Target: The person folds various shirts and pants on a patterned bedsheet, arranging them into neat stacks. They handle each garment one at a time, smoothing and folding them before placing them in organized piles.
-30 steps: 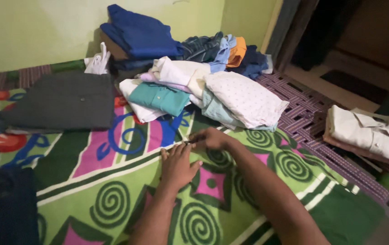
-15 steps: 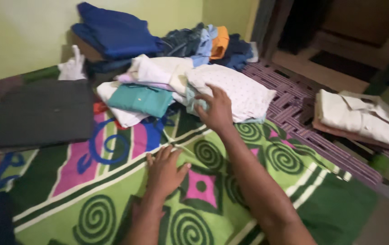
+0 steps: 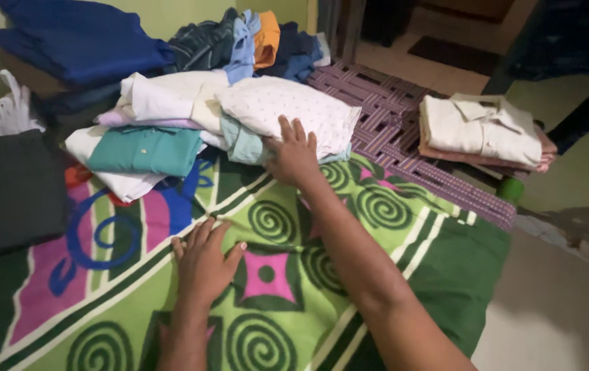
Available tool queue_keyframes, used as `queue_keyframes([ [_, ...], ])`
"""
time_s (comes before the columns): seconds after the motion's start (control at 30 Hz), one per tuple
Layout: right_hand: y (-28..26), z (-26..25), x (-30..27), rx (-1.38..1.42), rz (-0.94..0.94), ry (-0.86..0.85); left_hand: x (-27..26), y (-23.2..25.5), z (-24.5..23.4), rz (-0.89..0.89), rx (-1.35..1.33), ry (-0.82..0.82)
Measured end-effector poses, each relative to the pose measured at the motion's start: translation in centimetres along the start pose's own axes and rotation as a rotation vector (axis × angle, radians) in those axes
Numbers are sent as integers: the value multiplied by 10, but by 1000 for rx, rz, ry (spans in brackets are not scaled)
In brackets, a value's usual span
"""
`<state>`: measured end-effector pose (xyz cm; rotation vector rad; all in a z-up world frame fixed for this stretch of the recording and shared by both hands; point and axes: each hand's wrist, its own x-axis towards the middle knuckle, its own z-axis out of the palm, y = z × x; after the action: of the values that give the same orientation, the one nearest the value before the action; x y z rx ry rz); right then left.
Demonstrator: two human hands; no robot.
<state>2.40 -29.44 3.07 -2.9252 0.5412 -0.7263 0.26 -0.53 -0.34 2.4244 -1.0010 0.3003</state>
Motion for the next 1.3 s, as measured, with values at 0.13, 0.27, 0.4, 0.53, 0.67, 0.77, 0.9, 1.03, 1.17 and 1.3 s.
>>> queue_keyframes([
  [0.13, -1, 1, 2, 53, 1, -22, -4, -4, 4, 18, 2, 22],
  [0.27, 1, -23, 8, 130, -89, 166, -4, -5, 5, 33, -37, 68],
  [0.4, -12, -57, 9, 186, -59, 198, -2, -13, 6, -27, -152, 41],
  [0.53, -54, -96, -1, 177, -175, 200, 12, -22, 7, -178, -1002, 78],
  [0.67, -134, -129, -42, 177, -339, -60, 9, -34, -11, -344, -1976, -5],
  [0.77, -189, -147, -93, 130, -477, -428, -5, -50, -34, -289, -2205, 22],
  [0.9, -211, -163, -126, 396, -896, -459, -14, -70, -65, -305, -2254, 293],
  [1.03, -185, -159, -93, 617, -707, -472, -10, -67, -97, -244, -2129, 580],
  [1.17, -156, -134, -53, 1006, -453, -296, -18, -54, -140, -183, -2185, 577],
  [1.3, -162, -93, -45, 1632, 108, -771, -25, -22, -165, 23, -2324, 431],
])
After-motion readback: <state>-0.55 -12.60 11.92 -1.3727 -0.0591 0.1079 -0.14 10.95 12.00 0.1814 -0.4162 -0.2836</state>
